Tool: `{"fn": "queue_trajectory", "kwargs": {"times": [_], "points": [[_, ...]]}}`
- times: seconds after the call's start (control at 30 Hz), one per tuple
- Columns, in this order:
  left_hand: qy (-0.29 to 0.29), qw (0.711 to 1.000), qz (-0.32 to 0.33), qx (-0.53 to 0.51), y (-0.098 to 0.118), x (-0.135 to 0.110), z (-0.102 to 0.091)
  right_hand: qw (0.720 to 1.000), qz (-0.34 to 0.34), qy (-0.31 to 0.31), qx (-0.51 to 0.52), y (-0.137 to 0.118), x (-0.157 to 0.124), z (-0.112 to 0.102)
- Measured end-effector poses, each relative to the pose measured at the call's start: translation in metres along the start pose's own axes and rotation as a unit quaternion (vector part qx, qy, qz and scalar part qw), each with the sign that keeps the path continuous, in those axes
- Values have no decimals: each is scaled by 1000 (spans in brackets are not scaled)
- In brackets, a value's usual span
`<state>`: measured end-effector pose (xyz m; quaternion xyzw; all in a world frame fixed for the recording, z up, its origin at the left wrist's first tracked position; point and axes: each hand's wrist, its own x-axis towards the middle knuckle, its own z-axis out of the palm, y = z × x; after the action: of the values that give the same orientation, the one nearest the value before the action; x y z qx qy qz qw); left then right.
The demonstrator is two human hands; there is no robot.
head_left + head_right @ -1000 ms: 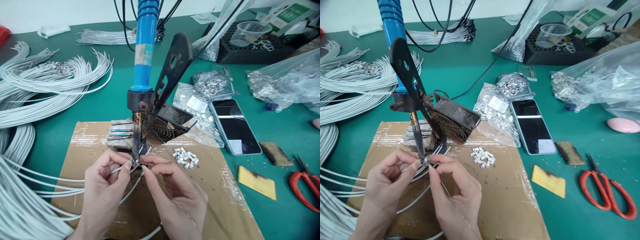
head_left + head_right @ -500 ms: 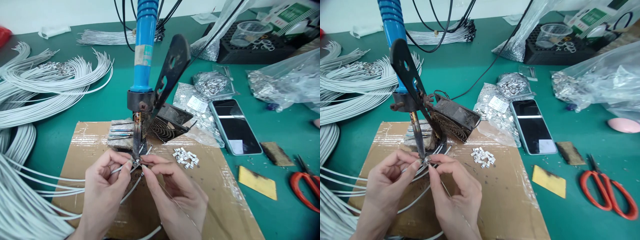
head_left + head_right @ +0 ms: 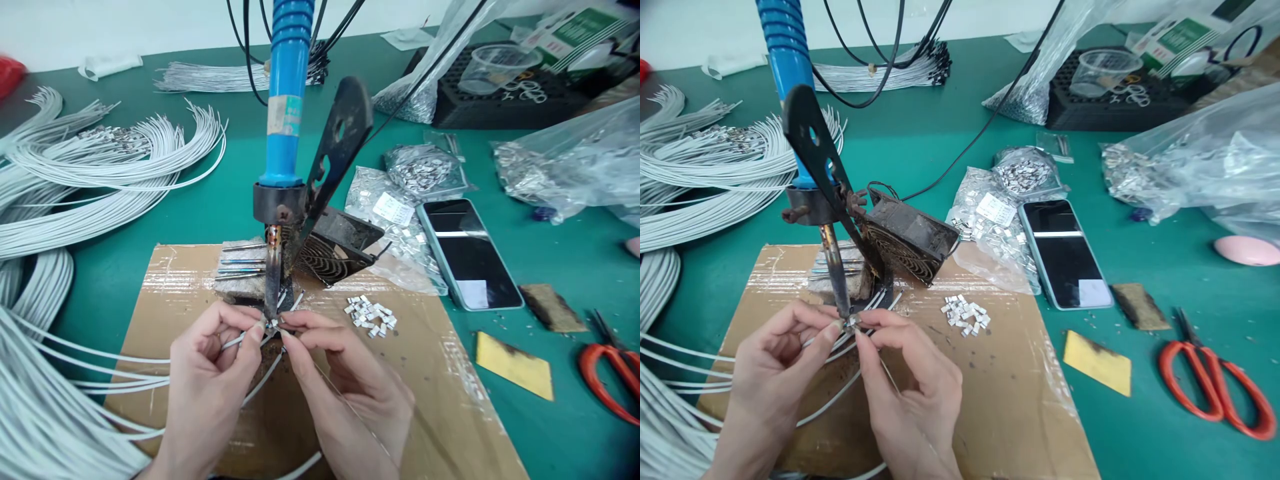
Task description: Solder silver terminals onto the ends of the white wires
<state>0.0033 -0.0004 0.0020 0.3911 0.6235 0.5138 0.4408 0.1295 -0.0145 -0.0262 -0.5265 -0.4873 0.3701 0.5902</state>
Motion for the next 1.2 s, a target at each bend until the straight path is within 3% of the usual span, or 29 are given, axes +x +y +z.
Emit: {"fn": "queue_trajectory", "kwargs": {"times": [0.4,0.63,1.2], "points": [[-16,1000,-2,3,-4,0,-2,1000,-17,-1,2,2,-3,0],[-67,997,18,16,-10,3,-11,1000,-4,-4,4,2,-3,-1],[-55,998,32,16,-8,3,-11,1000,-5,2,9,2,-3,1]]}}
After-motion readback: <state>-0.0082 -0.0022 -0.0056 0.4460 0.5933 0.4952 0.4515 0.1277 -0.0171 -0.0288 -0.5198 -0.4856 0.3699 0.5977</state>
